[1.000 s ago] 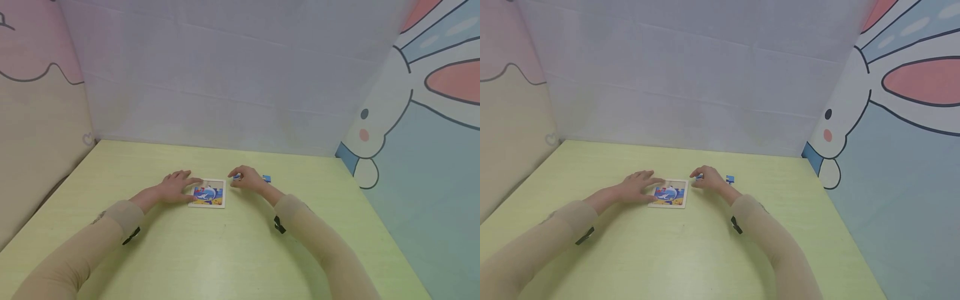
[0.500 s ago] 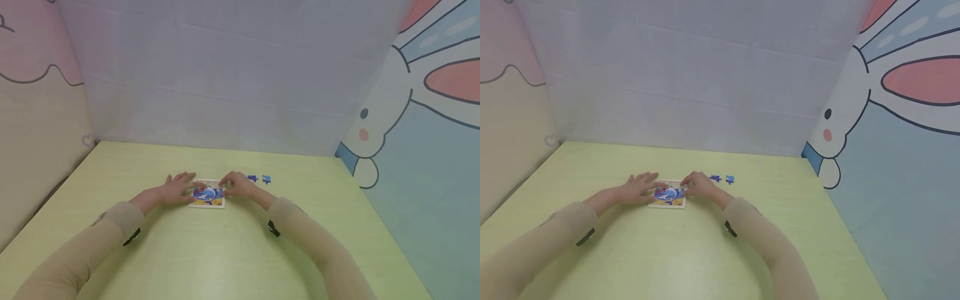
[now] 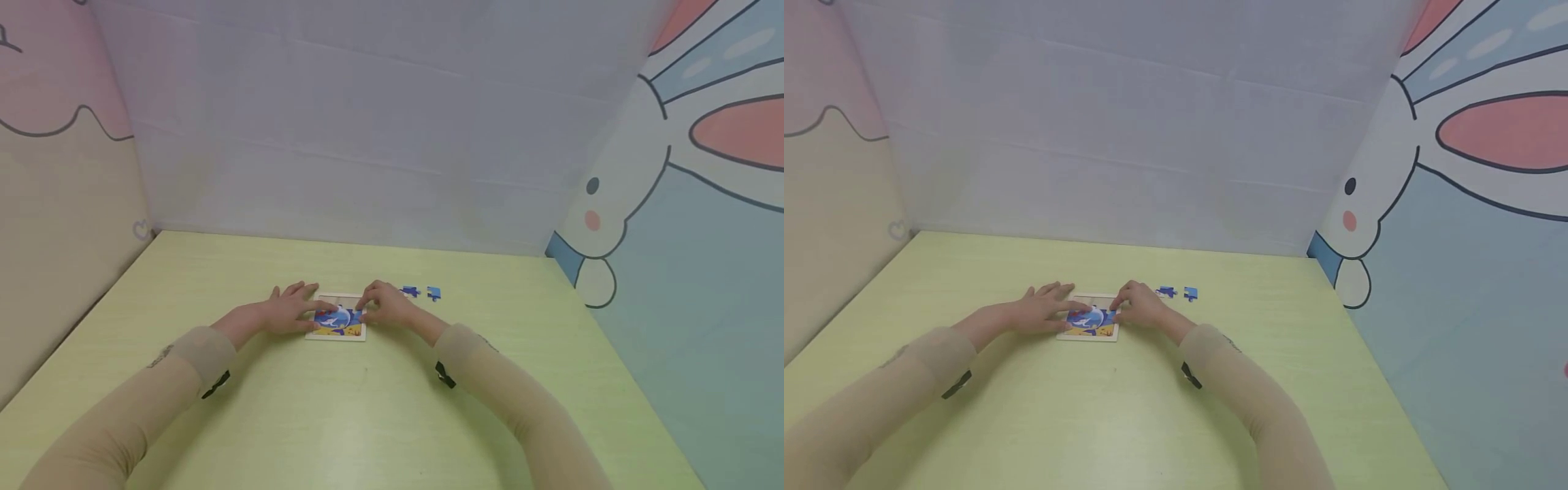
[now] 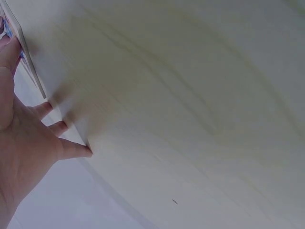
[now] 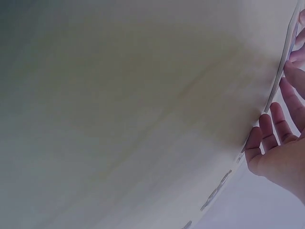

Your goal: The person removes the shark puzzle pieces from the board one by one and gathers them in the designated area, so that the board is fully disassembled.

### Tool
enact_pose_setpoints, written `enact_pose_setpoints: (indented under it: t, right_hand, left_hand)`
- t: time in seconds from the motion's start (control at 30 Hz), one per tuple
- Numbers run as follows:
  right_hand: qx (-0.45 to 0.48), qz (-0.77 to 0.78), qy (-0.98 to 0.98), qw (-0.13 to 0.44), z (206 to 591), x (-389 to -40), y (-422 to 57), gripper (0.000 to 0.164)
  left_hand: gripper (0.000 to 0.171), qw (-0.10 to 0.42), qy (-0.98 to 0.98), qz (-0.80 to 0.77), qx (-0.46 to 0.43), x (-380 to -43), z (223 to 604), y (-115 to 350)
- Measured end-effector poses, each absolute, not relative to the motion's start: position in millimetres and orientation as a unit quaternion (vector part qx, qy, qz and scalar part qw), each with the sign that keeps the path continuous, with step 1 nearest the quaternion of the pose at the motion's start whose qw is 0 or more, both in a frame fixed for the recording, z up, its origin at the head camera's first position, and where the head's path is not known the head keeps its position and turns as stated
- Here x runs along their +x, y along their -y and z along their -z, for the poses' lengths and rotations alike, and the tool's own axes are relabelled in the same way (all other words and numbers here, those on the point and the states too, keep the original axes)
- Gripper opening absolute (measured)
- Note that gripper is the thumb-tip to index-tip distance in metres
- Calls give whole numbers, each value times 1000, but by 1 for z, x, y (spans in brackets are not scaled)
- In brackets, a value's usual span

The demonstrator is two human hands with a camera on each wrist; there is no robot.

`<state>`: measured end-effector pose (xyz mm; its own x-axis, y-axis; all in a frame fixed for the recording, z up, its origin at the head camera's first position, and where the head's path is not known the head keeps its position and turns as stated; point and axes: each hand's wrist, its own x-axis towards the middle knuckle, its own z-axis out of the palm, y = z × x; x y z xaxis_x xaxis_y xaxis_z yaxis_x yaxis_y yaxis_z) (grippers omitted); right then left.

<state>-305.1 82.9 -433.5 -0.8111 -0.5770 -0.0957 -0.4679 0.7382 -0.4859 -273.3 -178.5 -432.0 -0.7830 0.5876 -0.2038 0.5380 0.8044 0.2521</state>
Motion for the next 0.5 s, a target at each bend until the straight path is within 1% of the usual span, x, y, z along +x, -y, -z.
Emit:
enact_pose_setpoints:
  t: [0.5]
  right_hand:
    - [-271,235,-925,125,434,-305,-79,18]
  left_hand:
    - [47,132,-940,-90,301,-269,428,178]
